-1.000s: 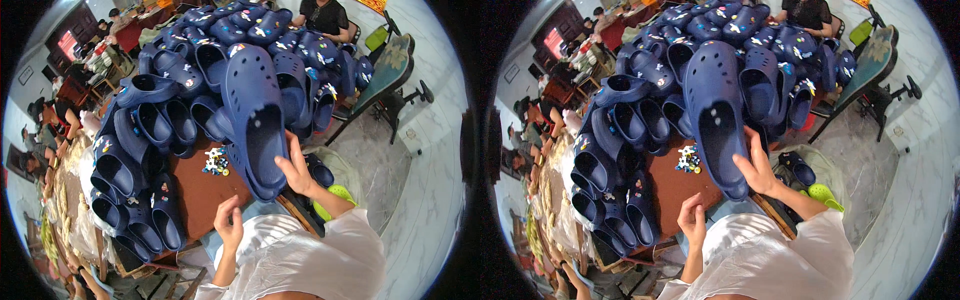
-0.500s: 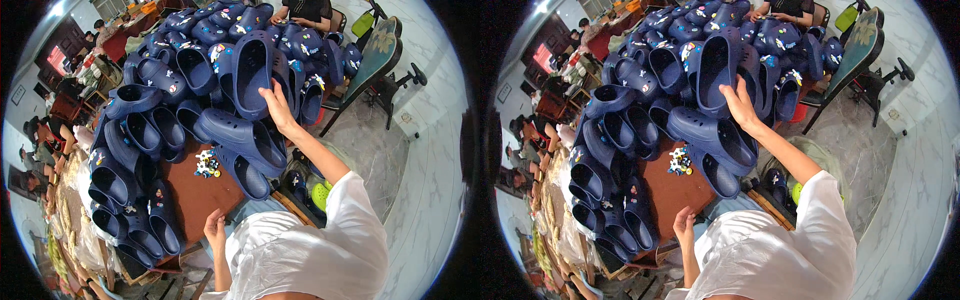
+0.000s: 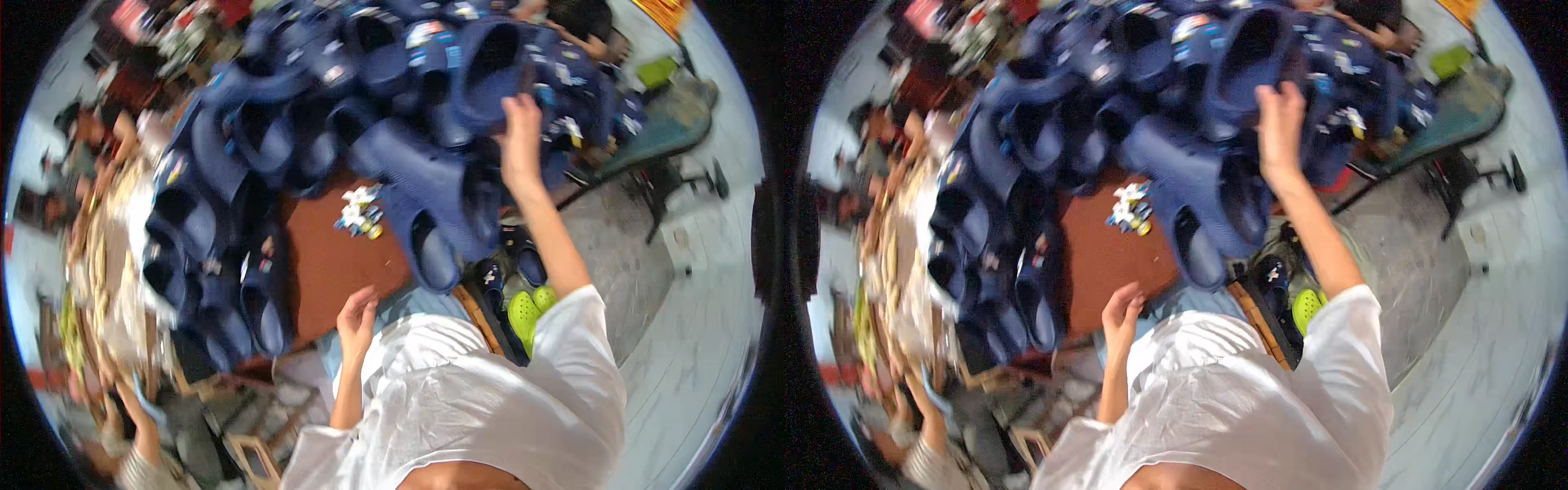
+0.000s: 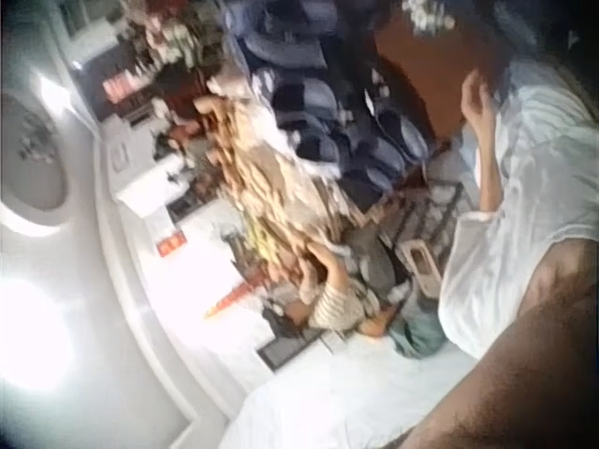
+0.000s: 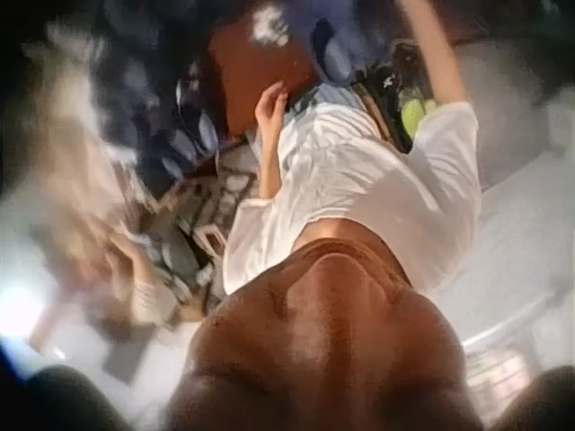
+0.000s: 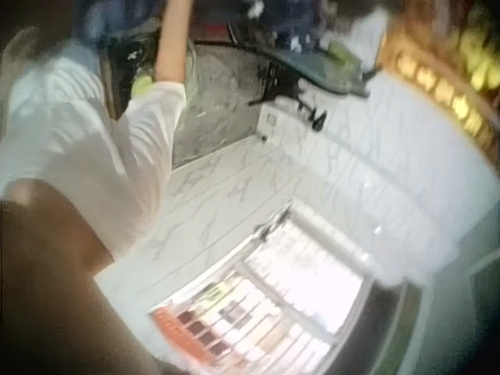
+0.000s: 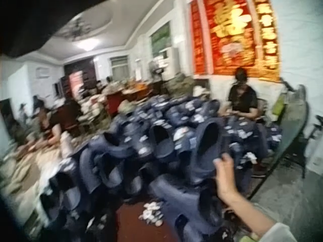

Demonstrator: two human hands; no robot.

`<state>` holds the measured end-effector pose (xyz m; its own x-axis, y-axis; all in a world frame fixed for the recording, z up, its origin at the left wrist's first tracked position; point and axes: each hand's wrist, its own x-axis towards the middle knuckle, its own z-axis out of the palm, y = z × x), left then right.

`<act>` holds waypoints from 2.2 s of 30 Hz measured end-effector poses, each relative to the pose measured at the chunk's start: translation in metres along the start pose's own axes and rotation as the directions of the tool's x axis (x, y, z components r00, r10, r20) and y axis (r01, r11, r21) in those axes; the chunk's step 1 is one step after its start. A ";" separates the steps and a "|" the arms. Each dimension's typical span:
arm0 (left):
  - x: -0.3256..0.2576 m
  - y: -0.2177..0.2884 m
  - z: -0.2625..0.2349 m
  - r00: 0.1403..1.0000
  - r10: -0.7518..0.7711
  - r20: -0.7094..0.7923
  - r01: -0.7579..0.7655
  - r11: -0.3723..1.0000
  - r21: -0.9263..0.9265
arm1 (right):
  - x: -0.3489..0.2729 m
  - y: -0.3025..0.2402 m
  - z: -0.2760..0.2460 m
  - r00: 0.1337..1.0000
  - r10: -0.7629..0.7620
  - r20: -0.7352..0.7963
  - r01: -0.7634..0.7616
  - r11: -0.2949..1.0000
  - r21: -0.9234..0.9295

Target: Attaching decorative plastic charms to the holes of blue foam clogs.

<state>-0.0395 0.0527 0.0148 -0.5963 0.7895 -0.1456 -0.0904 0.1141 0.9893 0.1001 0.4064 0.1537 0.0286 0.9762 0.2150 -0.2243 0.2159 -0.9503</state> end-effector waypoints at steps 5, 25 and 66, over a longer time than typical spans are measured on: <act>0.008 0.001 -0.005 0.997 0.063 -0.040 -0.061 0.997 0.044 | 0.000 0.011 -0.040 0.932 -0.254 0.258 0.356 0.772 -0.527; 0.021 0.039 -0.091 0.636 0.465 -0.616 -0.054 0.823 0.566 | -0.005 -0.001 -0.015 0.971 -0.240 -0.013 0.232 0.951 -0.206; 0.069 0.063 -0.122 0.793 -0.267 -0.547 -0.014 0.890 -0.455 | -0.238 0.138 0.217 0.350 -0.067 0.935 0.381 0.921 -0.077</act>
<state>-0.1835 0.0411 0.0666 -0.8852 0.2655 -0.3819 -0.4353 -0.1839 0.8813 -0.1489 0.1989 0.0199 -0.8853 0.3072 0.3490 -0.1209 0.5727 -0.8108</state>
